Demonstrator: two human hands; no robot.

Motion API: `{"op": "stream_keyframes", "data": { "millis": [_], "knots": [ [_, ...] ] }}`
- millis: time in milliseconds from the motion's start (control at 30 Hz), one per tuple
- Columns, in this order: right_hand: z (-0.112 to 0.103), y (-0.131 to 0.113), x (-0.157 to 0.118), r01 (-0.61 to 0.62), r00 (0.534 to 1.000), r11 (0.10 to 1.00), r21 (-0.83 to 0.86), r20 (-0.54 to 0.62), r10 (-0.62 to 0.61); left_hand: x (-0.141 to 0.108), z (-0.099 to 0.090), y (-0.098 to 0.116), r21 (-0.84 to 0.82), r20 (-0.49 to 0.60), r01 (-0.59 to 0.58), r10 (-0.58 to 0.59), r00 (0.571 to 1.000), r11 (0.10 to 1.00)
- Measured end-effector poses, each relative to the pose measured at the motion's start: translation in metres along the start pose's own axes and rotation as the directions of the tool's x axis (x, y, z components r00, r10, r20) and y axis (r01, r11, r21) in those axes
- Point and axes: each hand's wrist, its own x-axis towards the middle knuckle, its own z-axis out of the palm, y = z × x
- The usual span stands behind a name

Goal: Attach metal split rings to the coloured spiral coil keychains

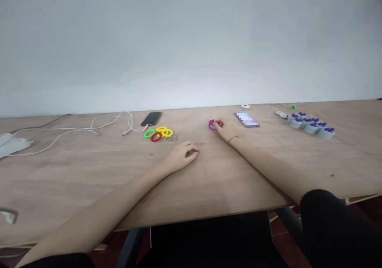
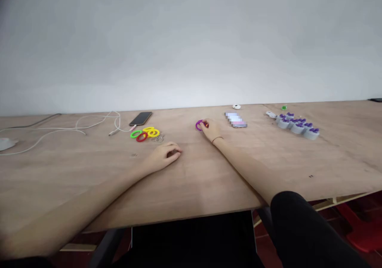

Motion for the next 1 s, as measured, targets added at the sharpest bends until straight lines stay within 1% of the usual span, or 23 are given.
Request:
{"op": "stream_keyframes", "data": {
  "millis": [67,133,167,200,233,267,300,367,400,467,533,600,633,667,733,800,867,933,1000],
  "knots": [
    [-0.001,0.005,0.009,-0.031,0.999,0.992,-0.121,-0.039,0.026,-0.001,0.001,0.000,0.013,-0.003,-0.033,0.033,0.999,0.999],
    [0.000,0.004,0.012,-0.023,0.994,0.971,-0.237,-0.106,-0.002,-0.001,0.001,0.000,0.031,0.008,-0.071,0.071,0.997,0.997],
    [0.000,0.001,0.012,0.014,0.991,0.955,-0.296,-0.126,-0.053,-0.001,0.000,-0.001,0.052,0.023,-0.092,0.091,0.996,0.994],
    [0.002,-0.003,0.010,0.079,0.985,0.933,-0.351,-0.116,-0.127,0.000,-0.002,-0.002,0.085,0.040,-0.107,0.103,0.994,0.991],
    [0.004,-0.009,0.008,0.173,0.973,0.901,-0.398,-0.071,-0.218,0.000,-0.005,-0.004,0.132,0.048,-0.105,0.100,0.994,0.986],
    [0.008,-0.015,0.005,0.287,0.950,0.863,-0.416,0.010,-0.311,0.001,-0.009,-0.007,0.185,0.047,-0.089,0.082,0.996,0.979],
    [0.012,-0.023,0.001,0.402,0.913,0.824,-0.400,0.106,-0.394,0.002,-0.014,-0.012,0.243,0.022,-0.051,0.047,0.999,0.969],
    [0.023,-0.038,-0.007,0.579,0.813,0.754,-0.309,0.278,-0.511,0.003,-0.025,-0.028,0.319,-0.073,0.061,-0.040,0.997,0.946],
    [0.030,-0.046,-0.011,0.629,0.771,0.734,-0.256,0.333,-0.543,0.003,-0.031,-0.037,0.337,-0.124,0.111,-0.073,0.990,0.935],
    [0.045,-0.061,-0.019,0.676,0.710,0.722,-0.147,0.395,-0.584,0.002,-0.042,-0.059,0.353,-0.213,0.206,-0.136,0.967,0.913],
    [0.058,-0.074,-0.024,0.712,0.648,0.701,-0.049,0.430,-0.628,0.000,-0.051,-0.077,0.349,-0.280,0.284,-0.190,0.941,0.893],
    [0.067,-0.084,-0.027,0.721,0.614,0.693,-0.002,0.465,-0.638,-0.003,-0.056,-0.090,0.347,-0.289,0.312,-0.215,0.933,0.884],
    [0.069,-0.087,-0.028,0.718,0.607,0.696,0.006,0.484,-0.630,-0.004,-0.057,-0.093,0.346,-0.290,0.315,-0.219,0.932,0.884],
    [0.070,-0.090,-0.029,0.710,0.609,0.705,0.005,0.498,-0.617,-0.004,-0.057,-0.094,0.344,-0.289,0.314,-0.219,0.932,0.885],
    [0.067,-0.091,-0.031,0.685,0.632,0.729,-0.011,0.506,-0.586,-0.003,-0.054,-0.092,0.343,-0.281,0.281,-0.188,0.941,0.896],
    [0.060,-0.088,-0.035,0.646,0.676,0.763,-0.031,0.488,-0.553,-0.001,-0.048,-0.085,0.350,-0.241,0.188,-0.106,0.965,0.918],
    [0.051,-0.084,-0.041,0.586,0.734,0.809,-0.054,0.460,-0.501,0.002,-0.042,-0.074,0.354,-0.170,0.069,-0.009,0.985,0.933],
    [0.041,-0.079,-0.049,0.520,0.786,0.850,-0.083,0.437,-0.438,0.003,-0.034,-0.061,0.345,-0.098,-0.003,0.039,0.994,0.939],
    [0.032,-0.076,-0.056,0.484,0.812,0.869,-0.104,0.422,-0.402,0.004,-0.028,-0.049,0.326,-0.034,-0.053,0.068,0.997,0.944]
  ]
}}
